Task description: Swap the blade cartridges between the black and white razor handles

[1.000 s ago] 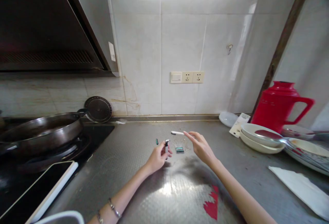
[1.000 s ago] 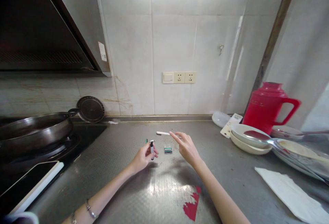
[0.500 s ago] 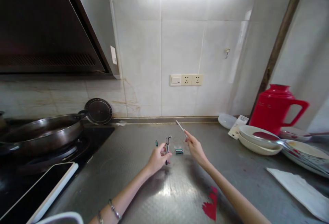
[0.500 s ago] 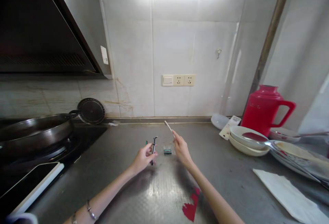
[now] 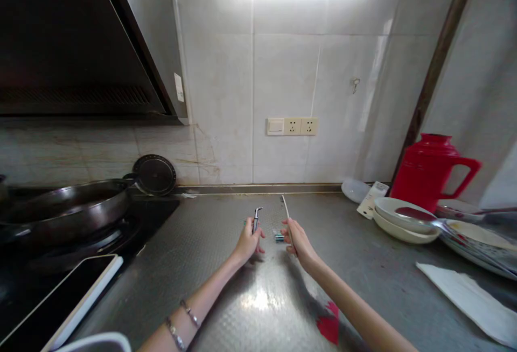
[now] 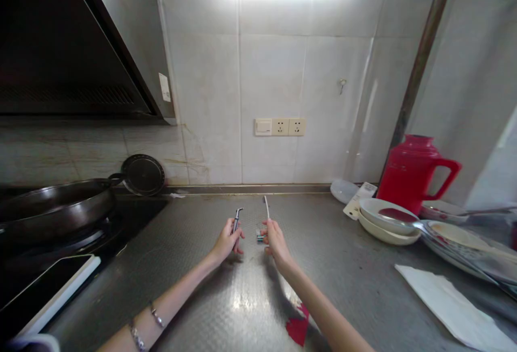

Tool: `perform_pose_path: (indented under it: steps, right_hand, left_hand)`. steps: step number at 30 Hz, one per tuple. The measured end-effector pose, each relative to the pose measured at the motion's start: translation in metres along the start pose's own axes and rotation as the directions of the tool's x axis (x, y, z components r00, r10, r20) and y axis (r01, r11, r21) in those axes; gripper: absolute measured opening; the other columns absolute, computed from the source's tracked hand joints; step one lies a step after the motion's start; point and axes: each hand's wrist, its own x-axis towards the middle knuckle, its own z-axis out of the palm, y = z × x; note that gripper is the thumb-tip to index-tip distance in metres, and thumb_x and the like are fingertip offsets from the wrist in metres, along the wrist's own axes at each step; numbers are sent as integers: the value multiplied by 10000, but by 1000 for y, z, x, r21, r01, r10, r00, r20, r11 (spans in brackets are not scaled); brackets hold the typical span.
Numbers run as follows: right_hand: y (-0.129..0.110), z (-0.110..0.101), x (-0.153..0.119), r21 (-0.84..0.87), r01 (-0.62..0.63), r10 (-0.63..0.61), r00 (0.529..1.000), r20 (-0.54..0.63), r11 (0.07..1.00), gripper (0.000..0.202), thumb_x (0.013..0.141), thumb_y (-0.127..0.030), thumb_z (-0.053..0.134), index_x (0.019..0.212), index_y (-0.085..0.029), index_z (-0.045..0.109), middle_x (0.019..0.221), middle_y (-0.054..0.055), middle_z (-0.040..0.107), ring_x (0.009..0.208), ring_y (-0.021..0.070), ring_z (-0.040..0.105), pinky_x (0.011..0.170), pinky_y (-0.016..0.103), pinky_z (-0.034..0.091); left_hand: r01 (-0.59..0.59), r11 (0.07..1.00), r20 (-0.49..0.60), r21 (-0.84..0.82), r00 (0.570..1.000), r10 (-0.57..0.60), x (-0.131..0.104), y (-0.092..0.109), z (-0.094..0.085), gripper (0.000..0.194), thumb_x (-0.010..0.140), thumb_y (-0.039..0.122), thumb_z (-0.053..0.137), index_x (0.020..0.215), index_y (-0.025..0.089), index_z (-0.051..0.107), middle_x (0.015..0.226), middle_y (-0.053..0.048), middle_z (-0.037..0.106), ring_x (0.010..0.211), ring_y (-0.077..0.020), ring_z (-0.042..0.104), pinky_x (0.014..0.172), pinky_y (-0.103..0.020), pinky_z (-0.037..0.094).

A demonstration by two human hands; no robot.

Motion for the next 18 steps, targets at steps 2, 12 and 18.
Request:
perform_pose_path:
  steps: [2, 12, 18]
  right_hand:
    - [5, 3, 0, -24, -2, 2, 1000, 14, 1000, 399, 712, -538, 558, 887, -181, 521, 606, -30, 505, 443, 53, 342, 348, 121, 160]
    - [6, 22, -26, 104, -46, 26, 982, 184, 994, 427, 632, -564, 638, 747, -202, 441, 462, -105, 389, 335, 24, 269, 321, 137, 116]
    - [0, 30, -52, 262, -218, 133, 943, 305, 940, 461, 684, -611, 593, 672, -203, 380, 394, -130, 281, 300, 4, 129, 314, 147, 42]
  left_hand:
    - [15, 1000, -18, -27, 1000, -15, 0, -3, 1, 276, 763, 375, 485, 934, 213, 341, 579, 108, 458, 282, -37, 319, 316, -200, 396]
    - [-1, 993, -3, -119, 1000, 0, -12, 8, 6, 456, 752, 649, 403, 797, 195, 421, 525, 99, 314, 361, -52, 294, 316, -171, 301]
    - [4, 996, -18, -92, 1000, -5, -19, 3, 7, 474, 753, 675, 365, 694, 205, 371, 469, 107, 299, 316, -45, 256, 292, -173, 238]
